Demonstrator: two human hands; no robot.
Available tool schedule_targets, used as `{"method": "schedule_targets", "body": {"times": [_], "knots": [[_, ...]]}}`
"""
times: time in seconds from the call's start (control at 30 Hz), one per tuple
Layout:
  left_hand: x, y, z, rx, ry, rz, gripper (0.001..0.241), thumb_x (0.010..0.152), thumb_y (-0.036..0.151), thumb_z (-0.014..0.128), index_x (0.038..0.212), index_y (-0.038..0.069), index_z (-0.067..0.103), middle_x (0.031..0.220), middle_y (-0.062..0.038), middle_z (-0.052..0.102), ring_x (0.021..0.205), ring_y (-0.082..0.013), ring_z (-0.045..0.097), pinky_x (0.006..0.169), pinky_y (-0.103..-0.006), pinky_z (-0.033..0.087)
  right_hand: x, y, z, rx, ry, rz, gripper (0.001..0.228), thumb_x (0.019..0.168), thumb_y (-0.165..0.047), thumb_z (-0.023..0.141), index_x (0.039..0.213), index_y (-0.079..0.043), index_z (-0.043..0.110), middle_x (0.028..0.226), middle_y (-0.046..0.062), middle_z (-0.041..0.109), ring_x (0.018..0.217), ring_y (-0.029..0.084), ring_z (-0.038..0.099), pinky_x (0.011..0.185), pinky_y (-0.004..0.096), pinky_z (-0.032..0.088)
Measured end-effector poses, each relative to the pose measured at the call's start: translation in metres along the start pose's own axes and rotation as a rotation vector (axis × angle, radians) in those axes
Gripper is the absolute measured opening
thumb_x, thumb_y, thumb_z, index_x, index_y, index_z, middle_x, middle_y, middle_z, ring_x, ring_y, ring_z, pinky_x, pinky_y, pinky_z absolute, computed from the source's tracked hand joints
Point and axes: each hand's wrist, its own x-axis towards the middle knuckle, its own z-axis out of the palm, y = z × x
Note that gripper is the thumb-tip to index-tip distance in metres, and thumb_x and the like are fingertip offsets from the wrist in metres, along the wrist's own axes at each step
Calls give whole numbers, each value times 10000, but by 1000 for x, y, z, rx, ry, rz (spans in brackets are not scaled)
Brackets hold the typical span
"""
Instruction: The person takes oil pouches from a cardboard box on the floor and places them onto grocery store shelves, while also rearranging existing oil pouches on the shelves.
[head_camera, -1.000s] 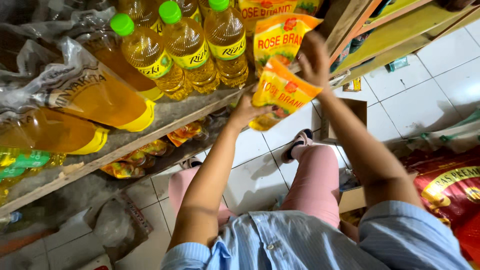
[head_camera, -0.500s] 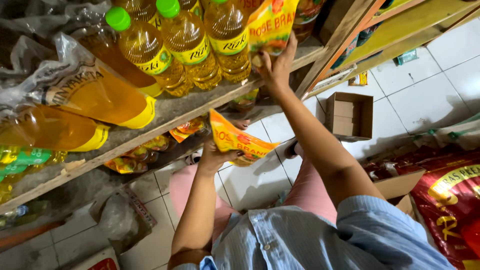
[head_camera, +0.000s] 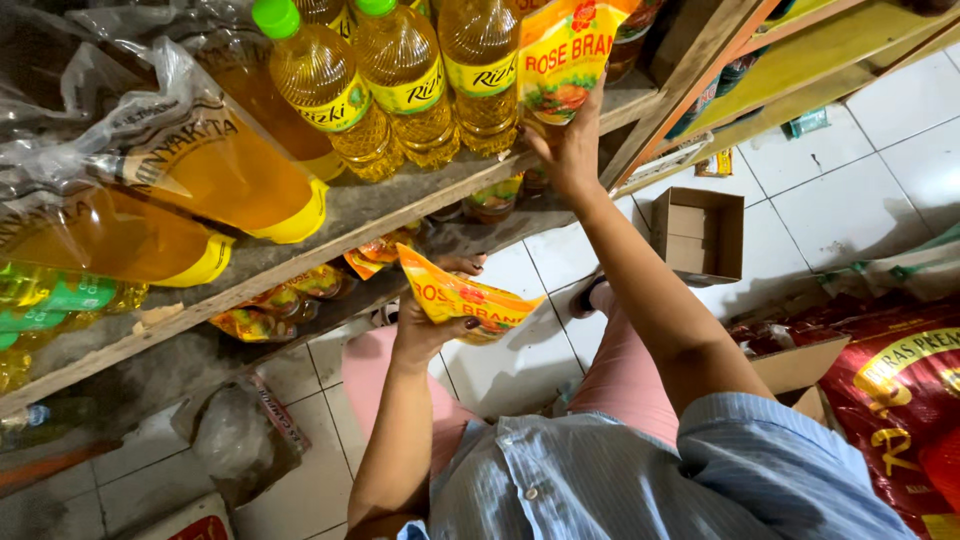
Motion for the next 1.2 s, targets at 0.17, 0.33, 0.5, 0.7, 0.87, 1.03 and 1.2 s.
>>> {"method": "schedule_targets", "body": {"times": [0.17, 0.33, 0.5, 0.7, 0.87, 1.03, 1.2], "knots": [[-5, 0, 3, 75, -43, -15, 520, 747, -27, 860, 1225, 50, 668, 1348, -119, 634, 1400, -323, 541, 1240, -510, 407, -3, 7, -3, -35, -84, 0, 1304, 910, -175, 932, 1625, -34, -149, 1632, 296, 276, 1496, 450, 438, 1255, 474, 418], [-8, -7, 4, 34, -45, -26, 532, 746, -33, 855, 1240, 46, 676, 1339, -111, 636, 1417, -333, 535, 1251, -518, 408, 9, 16, 14, -172, -30, -62, 1362, 886, -183, 973, 1607, -45, -174, 1620, 380, 152, 1482, 548, 328, 1245, 535, 355], [-11, -10, -3, 0, -31, -55, 523, 753, -28, 850, 1243, 44, 680, 1351, -112, 633, 1432, -336, 525, 1242, -531, 411, 23, 20, 17, -281, -22, -45, 1403, 843, -203, 976, 1607, -36, -188, 1608, 376, 194, 1468, 541, 353, 1239, 557, 350], [-12, -13, -5, -7, -23, -67, 544, 751, -26, 836, 1265, 39, 672, 1343, -117, 644, 1427, -341, 535, 1273, -548, 387, 45, 20, 31, -267, 6, 109, 1412, 819, -261, 1007, 1603, -12, -141, 1545, 377, 279, 1374, 532, 436, 1166, 562, 408], [-14, -15, -6, 47, -23, -41, 543, 755, -31, 854, 1259, 45, 667, 1321, -109, 650, 1410, -337, 550, 1277, -561, 394, 56, 21, 42, -382, -19, 137, 1464, 760, -313, 1019, 1566, 51, -148, 1513, 432, 237, 1318, 547, 428, 1091, 584, 391], [-17, -16, -11, 46, -15, -72, 556, 738, -36, 854, 1254, 43, 663, 1315, -110, 648, 1402, -335, 543, 1270, -552, 378, 67, 35, 47, -358, -77, 240, 1441, 750, -348, 1012, 1584, 61, -90, 1479, 306, 342, 1348, 491, 444, 1134, 549, 396], [-19, -17, -10, 38, -14, -96, 531, 763, -39, 844, 1256, 30, 660, 1319, -107, 649, 1422, -326, 533, 1265, -522, 379, 77, 64, 49, -446, -144, 210, 1372, 721, -354, 991, 1570, 56, -5, 1512, 337, 306, 1310, 512, 444, 1120, 565, 376]]}}
